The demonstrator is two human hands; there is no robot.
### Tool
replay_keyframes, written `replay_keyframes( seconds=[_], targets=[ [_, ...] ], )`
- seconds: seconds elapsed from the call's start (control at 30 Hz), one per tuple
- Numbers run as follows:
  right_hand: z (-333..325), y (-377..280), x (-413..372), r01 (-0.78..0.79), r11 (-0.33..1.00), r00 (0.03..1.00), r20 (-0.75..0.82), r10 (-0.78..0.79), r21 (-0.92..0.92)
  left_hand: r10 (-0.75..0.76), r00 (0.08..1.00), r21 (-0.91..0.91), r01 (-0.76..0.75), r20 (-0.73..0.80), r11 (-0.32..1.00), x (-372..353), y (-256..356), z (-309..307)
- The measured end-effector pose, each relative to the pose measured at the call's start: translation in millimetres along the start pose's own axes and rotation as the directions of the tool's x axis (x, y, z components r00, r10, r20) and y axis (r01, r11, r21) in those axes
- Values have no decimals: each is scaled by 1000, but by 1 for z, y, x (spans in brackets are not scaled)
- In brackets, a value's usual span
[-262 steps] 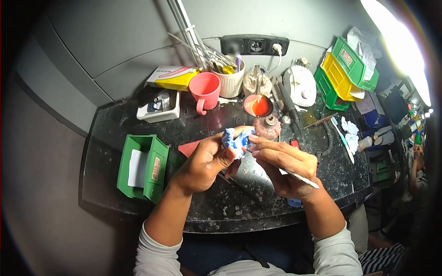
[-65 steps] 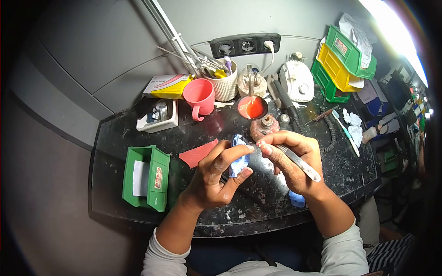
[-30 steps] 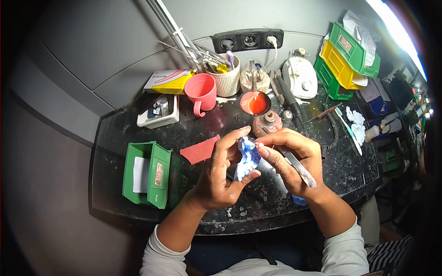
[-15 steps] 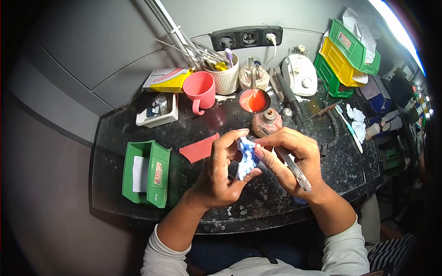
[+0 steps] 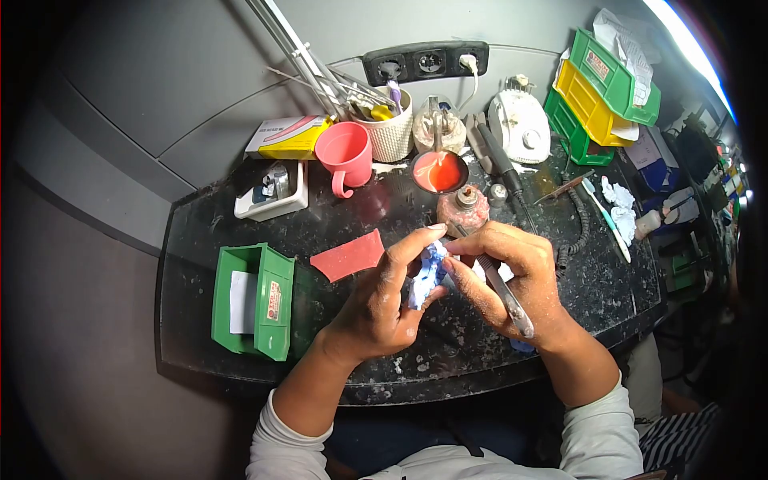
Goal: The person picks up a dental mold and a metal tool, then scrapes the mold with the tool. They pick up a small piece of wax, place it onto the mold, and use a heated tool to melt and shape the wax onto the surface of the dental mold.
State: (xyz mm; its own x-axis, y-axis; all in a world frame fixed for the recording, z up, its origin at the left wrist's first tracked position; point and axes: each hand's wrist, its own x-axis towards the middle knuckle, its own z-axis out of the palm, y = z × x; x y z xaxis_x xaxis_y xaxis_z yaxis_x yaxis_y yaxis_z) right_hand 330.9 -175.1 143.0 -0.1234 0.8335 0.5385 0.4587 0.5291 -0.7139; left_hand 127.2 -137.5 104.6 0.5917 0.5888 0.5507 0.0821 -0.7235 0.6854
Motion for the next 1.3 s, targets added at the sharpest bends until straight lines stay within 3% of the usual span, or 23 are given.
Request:
replay_keyframes(
  seconds=[0.1,0.17,0.3,0.37,0.43,0.47,0.53,0.63,0.67,0.77,0.93,1.0,1.07,1.13,1.2,1.27,1.3],
  targets=[
    [3,1,-1,2,1000,1000,-6,-2,24,5,1000,-14,-5,-17,1000,-1,-1,1],
    [6,3,-2,7,998,1000,-19,-5,62,-63,998,-209,57,-25,976,-4,-6,4],
    [6,4,-2,-90,985,996,16,89,145,-104,995,-267,100,0,958,-1,-2,3],
    [3,2,-1,-110,978,994,32,106,176,-175,985,-396,162,4,904,2,4,2],
    [-1,-4,1,-227,944,974,59,219,238,-244,969,-419,232,27,878,2,9,-6],
    [-2,-4,1,-226,944,974,58,218,239,-312,949,-440,302,51,846,3,11,-9],
    [-4,-4,2,-168,950,983,-27,182,262,-316,949,-537,262,-9,802,8,15,-8],
    [-7,-2,2,-170,944,982,-36,188,282,-322,944,-749,261,67,608,12,7,-14],
    [-6,-1,3,-148,946,984,-51,170,288,-323,944,-748,261,67,610,12,6,-15],
    [1,1,1,-103,943,990,-61,129,316,-344,934,-913,223,99,342,12,4,-14],
    [4,1,-1,-70,937,991,-82,104,342,-357,920,-950,244,164,194,9,-2,-21],
    [-3,-6,0,-171,939,982,-23,186,300,-348,920,-957,246,181,152,7,-9,-23],
    [-2,-1,1,-108,945,990,-49,130,307,-352,917,-921,289,187,263,5,-15,-25],
    [0,2,3,84,971,992,-106,-61,225,-411,890,-917,314,195,244,8,-11,-24],
    [-2,-2,3,89,987,990,-125,-72,135,-470,859,-915,336,202,222,10,-8,-23],
    [-4,-1,3,162,987,984,-80,-161,10,-473,852,-974,204,226,-98,10,-6,-22],
    [1,0,2,151,978,984,-120,-134,144,-498,843,-978,195,204,-71,9,-8,-20]
  ],
)
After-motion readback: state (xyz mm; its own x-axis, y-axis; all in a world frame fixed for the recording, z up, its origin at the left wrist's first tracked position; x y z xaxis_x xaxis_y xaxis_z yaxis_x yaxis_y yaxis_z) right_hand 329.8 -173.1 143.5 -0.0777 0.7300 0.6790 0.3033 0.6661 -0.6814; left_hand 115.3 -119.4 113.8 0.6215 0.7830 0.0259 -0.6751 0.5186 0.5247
